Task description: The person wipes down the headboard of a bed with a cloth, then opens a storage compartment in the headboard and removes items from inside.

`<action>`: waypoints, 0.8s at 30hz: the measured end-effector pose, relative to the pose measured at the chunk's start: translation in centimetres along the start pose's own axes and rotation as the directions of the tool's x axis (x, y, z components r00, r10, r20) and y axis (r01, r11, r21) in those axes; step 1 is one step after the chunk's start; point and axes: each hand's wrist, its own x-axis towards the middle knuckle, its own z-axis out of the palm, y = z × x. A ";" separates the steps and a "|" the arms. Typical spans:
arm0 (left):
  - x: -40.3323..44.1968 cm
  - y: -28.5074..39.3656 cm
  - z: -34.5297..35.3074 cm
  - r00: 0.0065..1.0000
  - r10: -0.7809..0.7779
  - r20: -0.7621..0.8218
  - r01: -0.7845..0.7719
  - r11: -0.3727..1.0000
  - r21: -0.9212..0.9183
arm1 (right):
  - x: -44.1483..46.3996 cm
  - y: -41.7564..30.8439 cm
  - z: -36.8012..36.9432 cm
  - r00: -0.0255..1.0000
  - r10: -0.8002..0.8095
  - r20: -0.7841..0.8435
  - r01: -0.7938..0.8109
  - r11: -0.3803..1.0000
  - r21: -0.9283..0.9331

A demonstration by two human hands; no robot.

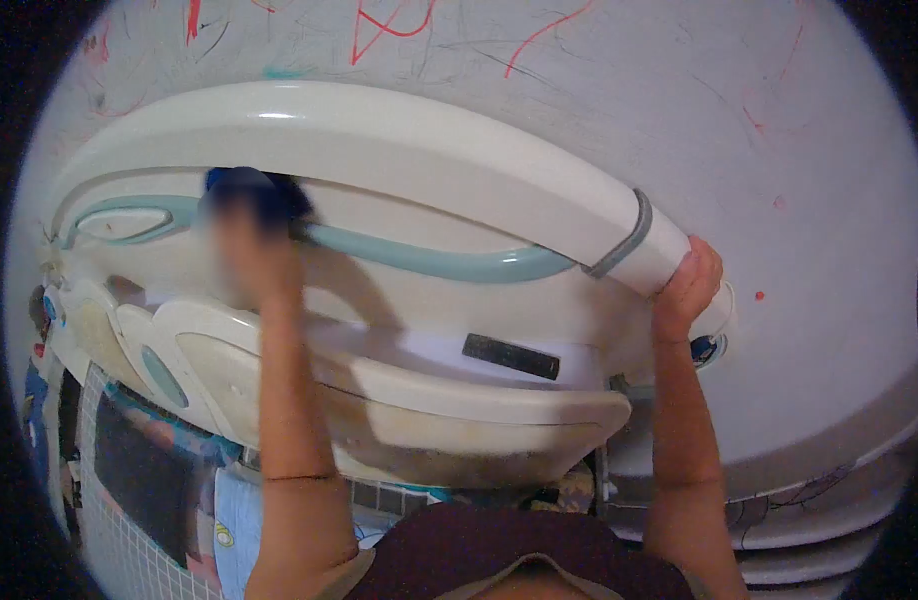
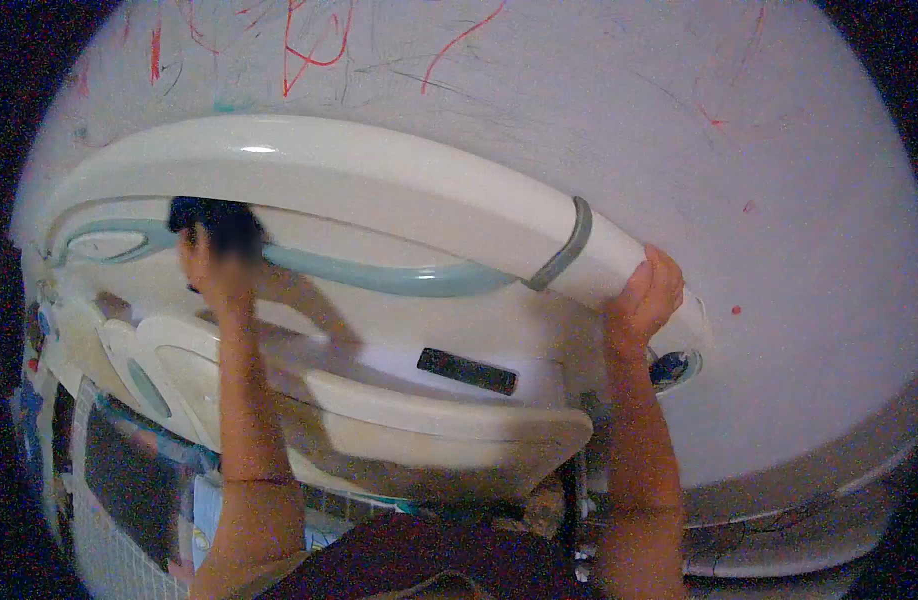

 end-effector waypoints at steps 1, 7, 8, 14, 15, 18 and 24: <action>0.6 5.0 -2.4 0.987 -0.138 0.088 0.152 0.971 -0.186 | -0.2 0.1 -0.1 1.000 0.003 -0.004 -0.003 1.000 -0.004; -2.4 19.6 -6.5 0.994 0.047 0.098 -0.003 0.913 -0.409 | -0.1 0.2 -0.2 0.999 -0.039 -0.003 0.039 0.998 -0.054; -3.2 21.5 -6.9 0.981 0.035 0.189 0.057 0.886 -0.460 | -0.1 0.3 -0.1 0.991 -0.132 0.002 0.130 0.980 -0.149; -3.9 22.9 -6.9 0.962 0.090 0.256 0.066 0.837 -0.543 | -1.0 3.6 0.8 0.993 -0.118 0.015 0.118 0.993 0.003; -3.5 21.5 -7.2 0.941 0.185 0.283 0.001 0.836 -0.549 | -0.8 2.8 0.2 0.992 -0.110 0.062 0.111 0.994 -0.023; -1.9 16.4 -7.6 0.694 0.399 0.599 -0.022 0.843 -0.537 | 0.1 -0.6 -1.4 0.985 -0.047 0.169 0.051 0.999 -0.020; -1.6 5.5 -4.2 0.915 0.317 0.249 -0.238 0.923 -0.302 | 0.3 -1.4 -1.7 0.976 0.046 0.213 -0.045 0.999 -0.013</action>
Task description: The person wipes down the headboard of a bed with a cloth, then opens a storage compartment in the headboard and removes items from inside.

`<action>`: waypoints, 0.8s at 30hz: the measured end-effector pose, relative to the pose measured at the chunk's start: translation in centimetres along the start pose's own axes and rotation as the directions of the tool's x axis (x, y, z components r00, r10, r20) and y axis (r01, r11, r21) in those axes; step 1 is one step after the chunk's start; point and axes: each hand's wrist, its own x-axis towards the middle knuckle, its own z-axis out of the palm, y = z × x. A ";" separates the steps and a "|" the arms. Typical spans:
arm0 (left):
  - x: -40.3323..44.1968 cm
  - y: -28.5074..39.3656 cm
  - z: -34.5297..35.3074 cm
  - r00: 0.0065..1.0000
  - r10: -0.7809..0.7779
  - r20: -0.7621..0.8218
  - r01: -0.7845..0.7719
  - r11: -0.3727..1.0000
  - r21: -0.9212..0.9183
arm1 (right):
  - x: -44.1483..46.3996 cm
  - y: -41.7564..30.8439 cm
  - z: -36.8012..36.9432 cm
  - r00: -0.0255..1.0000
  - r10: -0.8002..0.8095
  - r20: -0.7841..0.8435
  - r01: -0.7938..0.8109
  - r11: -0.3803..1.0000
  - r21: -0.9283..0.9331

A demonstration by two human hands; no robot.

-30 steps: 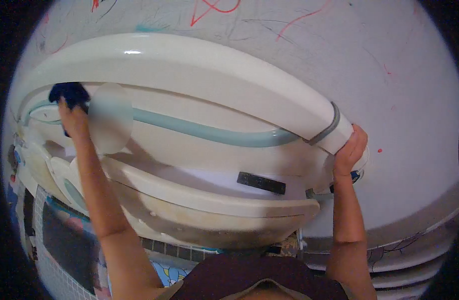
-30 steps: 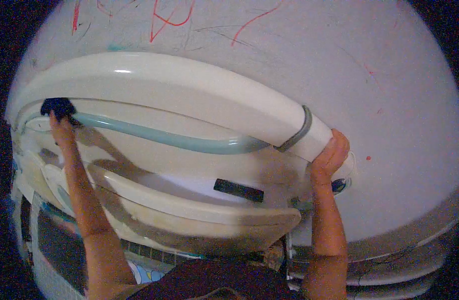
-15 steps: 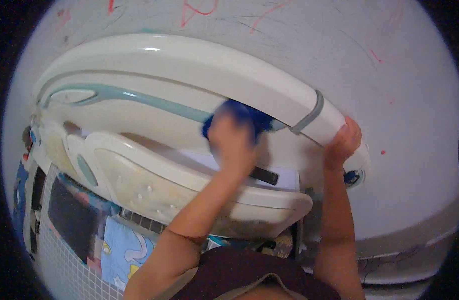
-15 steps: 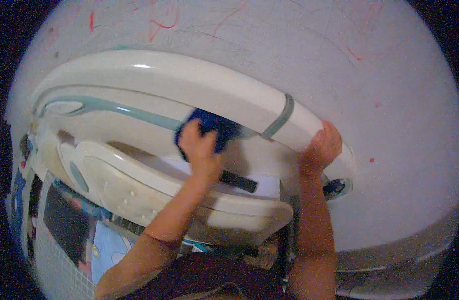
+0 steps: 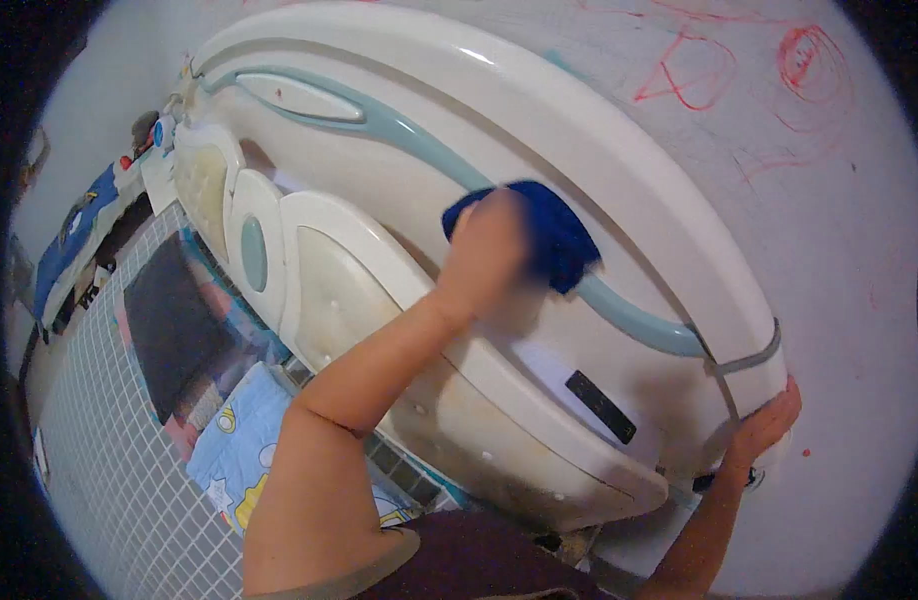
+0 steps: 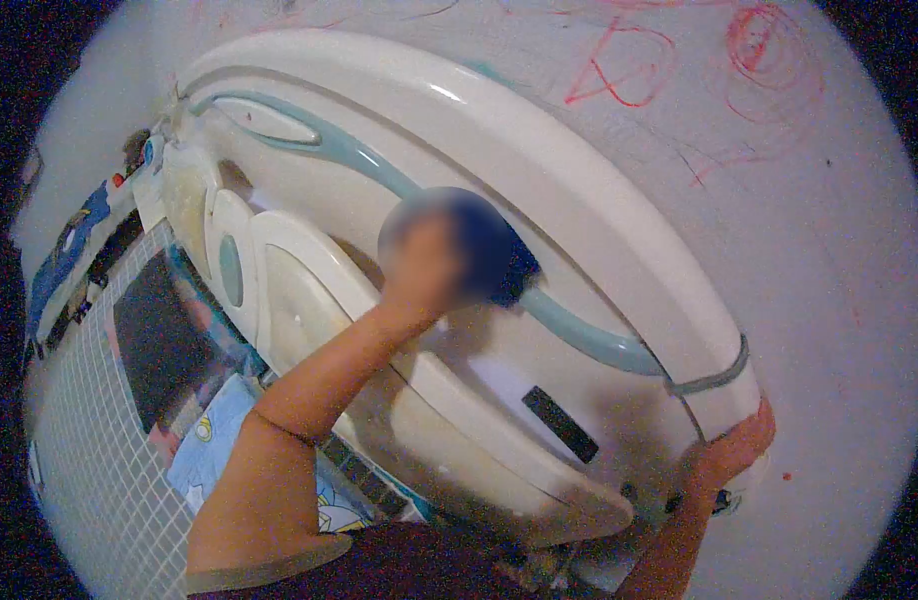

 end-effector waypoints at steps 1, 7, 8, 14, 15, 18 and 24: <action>-1.5 -2.9 0.8 0.996 -0.069 0.052 0.067 0.997 0.050 | 0.0 0.6 0.2 1.000 0.010 0.005 -0.010 1.000 0.002; 0.8 -10.8 -1.5 0.874 -0.384 -0.297 0.417 0.907 0.056 | -0.1 2.4 0.6 0.995 -0.092 -0.027 0.091 0.994 -0.059; 1.5 -12.9 -1.6 0.842 -0.418 -0.342 0.473 0.876 0.094 | -0.2 3.0 0.6 0.989 -0.145 -0.034 0.143 0.987 -0.071; 2.2 -28.6 -1.9 0.707 -0.514 -0.487 0.663 0.722 0.200 | 0.0 2.5 1.2 0.994 0.093 -0.060 -0.101 0.983 -0.154; 2.5 -30.3 -2.9 0.693 -0.546 -0.471 0.678 0.716 0.169 | -0.2 2.9 1.3 0.997 0.028 -0.068 -0.038 0.987 -0.154; 4.2 -34.4 -6.6 0.526 -0.748 -0.406 0.822 0.569 0.018 | -0.2 4.9 1.5 0.991 -0.093 -0.092 0.077 0.983 -0.167; 4.1 -46.8 -8.0 0.424 -0.804 -0.417 0.867 0.493 -0.069 | 0.0 4.2 1.5 0.999 -0.037 -0.012 0.029 0.902 -0.430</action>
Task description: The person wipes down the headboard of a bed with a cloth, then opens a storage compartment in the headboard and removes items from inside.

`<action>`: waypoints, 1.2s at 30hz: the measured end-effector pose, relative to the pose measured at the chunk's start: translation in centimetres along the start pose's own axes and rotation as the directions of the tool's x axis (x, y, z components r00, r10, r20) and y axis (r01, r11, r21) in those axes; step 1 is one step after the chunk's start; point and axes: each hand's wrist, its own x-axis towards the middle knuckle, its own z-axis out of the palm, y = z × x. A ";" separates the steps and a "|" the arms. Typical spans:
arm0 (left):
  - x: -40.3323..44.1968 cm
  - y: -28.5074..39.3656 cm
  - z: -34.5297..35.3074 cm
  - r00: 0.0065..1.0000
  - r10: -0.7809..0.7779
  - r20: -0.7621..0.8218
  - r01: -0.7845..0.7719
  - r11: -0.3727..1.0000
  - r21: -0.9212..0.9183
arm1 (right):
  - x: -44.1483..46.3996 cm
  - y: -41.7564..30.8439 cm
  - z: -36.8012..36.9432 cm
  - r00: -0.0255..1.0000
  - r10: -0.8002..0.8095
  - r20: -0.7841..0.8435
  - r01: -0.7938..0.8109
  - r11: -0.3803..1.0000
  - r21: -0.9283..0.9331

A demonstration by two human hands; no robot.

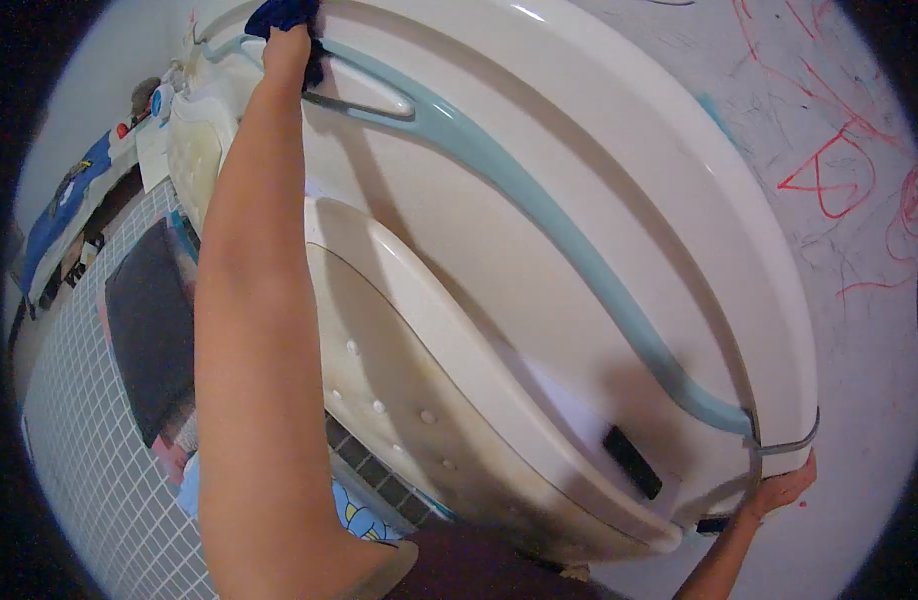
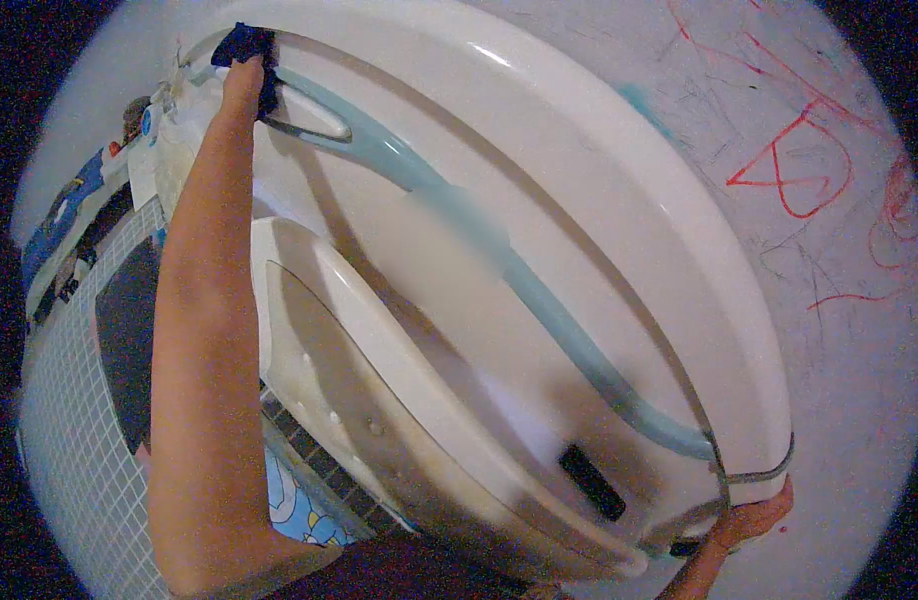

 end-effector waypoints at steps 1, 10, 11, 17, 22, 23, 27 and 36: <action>-0.2 -0.1 0.2 1.000 -0.020 -0.006 0.020 0.998 -0.055 | 0.1 -0.2 0.0 1.000 0.013 0.015 -0.013 1.000 -0.001; -17.6 10.6 -5.6 0.983 0.115 0.142 -0.129 0.987 0.095 | -0.1 0.1 0.7 0.994 0.047 -0.098 -0.021 0.969 0.245; -19.7 11.7 -6.3 0.982 0.122 0.145 -0.132 0.990 0.059 | -0.2 0.0 0.6 0.992 0.088 -0.086 -0.057 0.949 0.311; -30.2 15.4 -7.2 0.961 0.254 0.111 -0.245 0.966 -0.087 | -0.1 0.4 0.3 0.996 0.041 -0.073 -0.009 0.921 0.390; -31.2 15.9 -6.8 0.981 0.164 0.101 -0.147 0.976 -0.163 | 0.0 0.0 -0.5 0.999 0.023 -0.044 -0.004 0.919 0.395; -31.2 15.7 -6.5 0.983 0.169 0.078 -0.153 0.972 -0.178 | 0.0 -0.3 -0.8 0.999 0.009 -0.036 0.006 0.920 0.393; -30.4 14.9 -6.0 0.992 0.103 0.071 -0.083 0.966 -0.243 | 0.0 -0.3 -1.0 1.000 0.013 -0.012 -0.008 0.920 0.393; -19.9 6.5 -5.8 0.966 -0.220 0.134 0.257 0.861 -0.439 | 0.2 -2.0 -1.1 0.986 0.169 -0.014 -0.153 0.922 0.355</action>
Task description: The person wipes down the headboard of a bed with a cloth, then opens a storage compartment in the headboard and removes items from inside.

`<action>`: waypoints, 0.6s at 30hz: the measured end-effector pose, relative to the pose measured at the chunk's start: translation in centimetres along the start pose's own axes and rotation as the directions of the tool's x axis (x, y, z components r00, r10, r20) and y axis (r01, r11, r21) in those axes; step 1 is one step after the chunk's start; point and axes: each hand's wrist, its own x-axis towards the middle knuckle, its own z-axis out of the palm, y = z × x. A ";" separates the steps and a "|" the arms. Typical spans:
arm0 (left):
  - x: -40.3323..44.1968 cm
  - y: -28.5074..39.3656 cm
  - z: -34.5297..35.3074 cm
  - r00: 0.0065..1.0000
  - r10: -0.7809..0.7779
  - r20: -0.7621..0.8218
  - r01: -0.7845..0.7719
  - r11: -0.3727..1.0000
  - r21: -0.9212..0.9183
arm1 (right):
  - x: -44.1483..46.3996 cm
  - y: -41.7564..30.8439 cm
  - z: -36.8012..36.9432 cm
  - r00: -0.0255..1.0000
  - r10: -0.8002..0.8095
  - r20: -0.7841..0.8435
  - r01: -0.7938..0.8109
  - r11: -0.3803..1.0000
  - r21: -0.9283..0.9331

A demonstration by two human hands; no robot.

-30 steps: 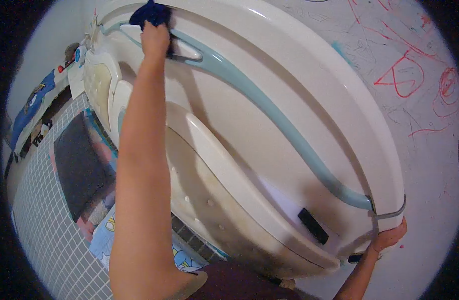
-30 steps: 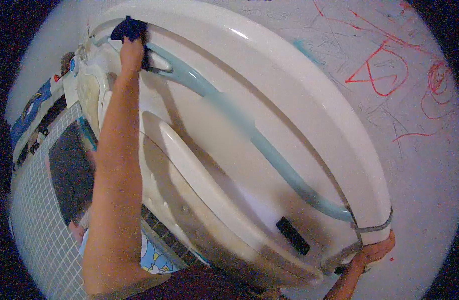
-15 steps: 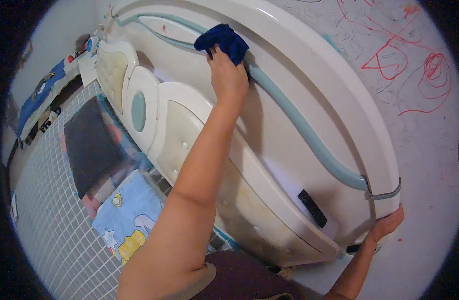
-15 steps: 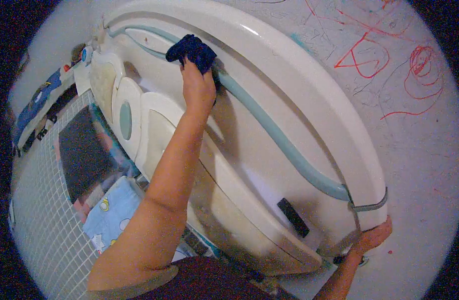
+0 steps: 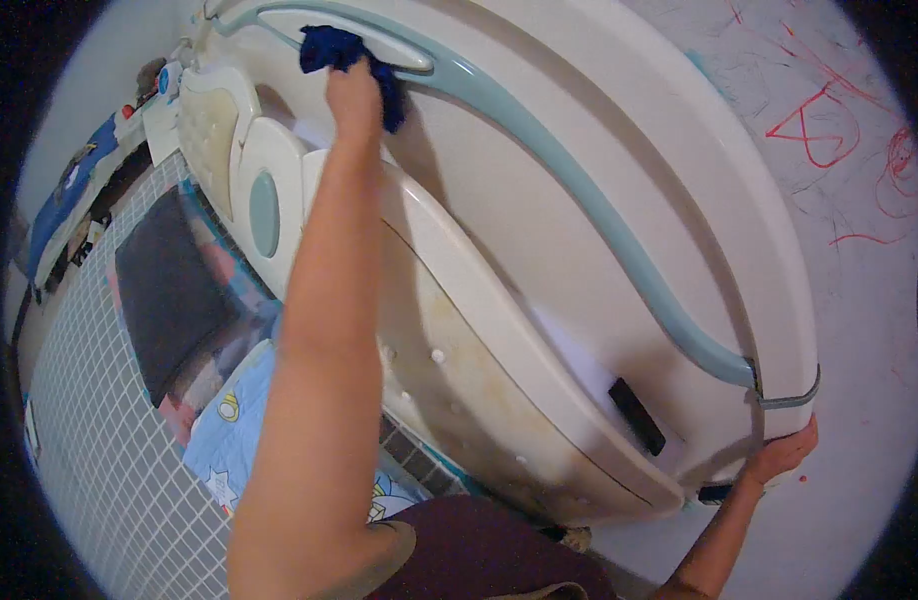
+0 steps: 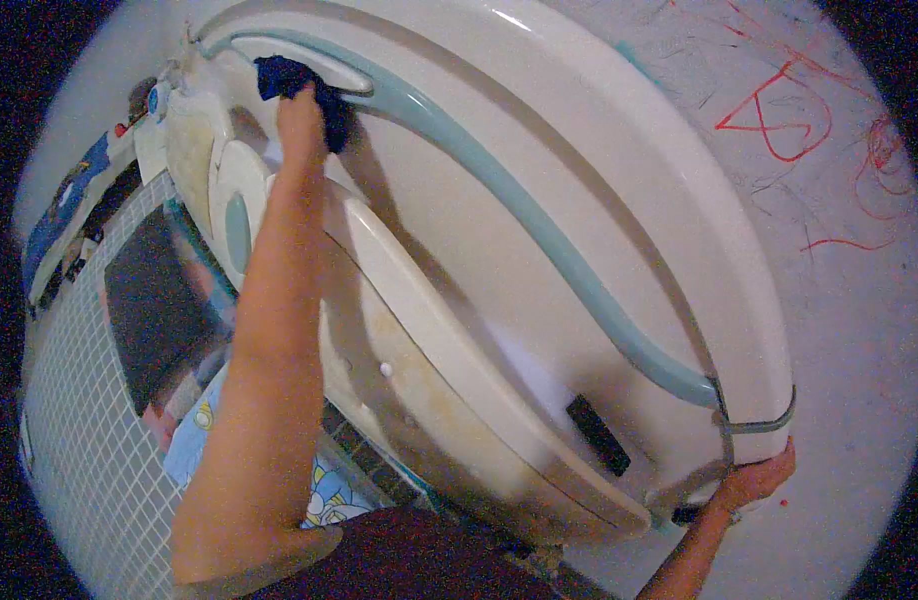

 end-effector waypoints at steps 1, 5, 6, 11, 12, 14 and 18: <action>1.1 0.3 -0.3 0.997 -0.070 -0.017 0.070 0.997 -0.037 | -0.1 0.3 0.1 0.999 -0.052 -0.002 0.052 0.999 -0.015; 12.1 -7.3 -0.9 0.987 -0.156 0.048 0.162 0.971 -0.176 | 0.2 1.9 0.1 0.980 -0.194 0.047 0.200 0.951 -0.236; 13.2 -6.8 -1.4 0.970 -0.230 0.074 0.238 0.962 -0.132 | 0.3 2.0 0.0 0.976 -0.206 0.072 0.218 0.918 -0.330; 17.5 -7.5 -1.2 0.887 -0.382 0.259 0.442 0.863 -0.243 | -0.1 2.3 0.5 0.997 -0.079 0.008 0.079 0.968 -0.237; 18.9 -8.7 -0.8 0.867 -0.409 0.285 0.480 0.841 -0.252 | -0.1 0.5 0.4 0.970 -0.242 -0.024 0.238 0.964 -0.118; 16.3 -8.1 -0.3 0.904 -0.296 0.309 0.394 0.857 -0.331 | 0.2 1.0 0.1 0.947 -0.321 -0.007 0.317 0.938 -0.137; 8.0 -5.9 0.3 0.982 -0.067 0.178 0.097 0.981 -0.165 | -0.1 -0.2 0.6 0.971 -0.210 -0.113 0.213 0.977 0.024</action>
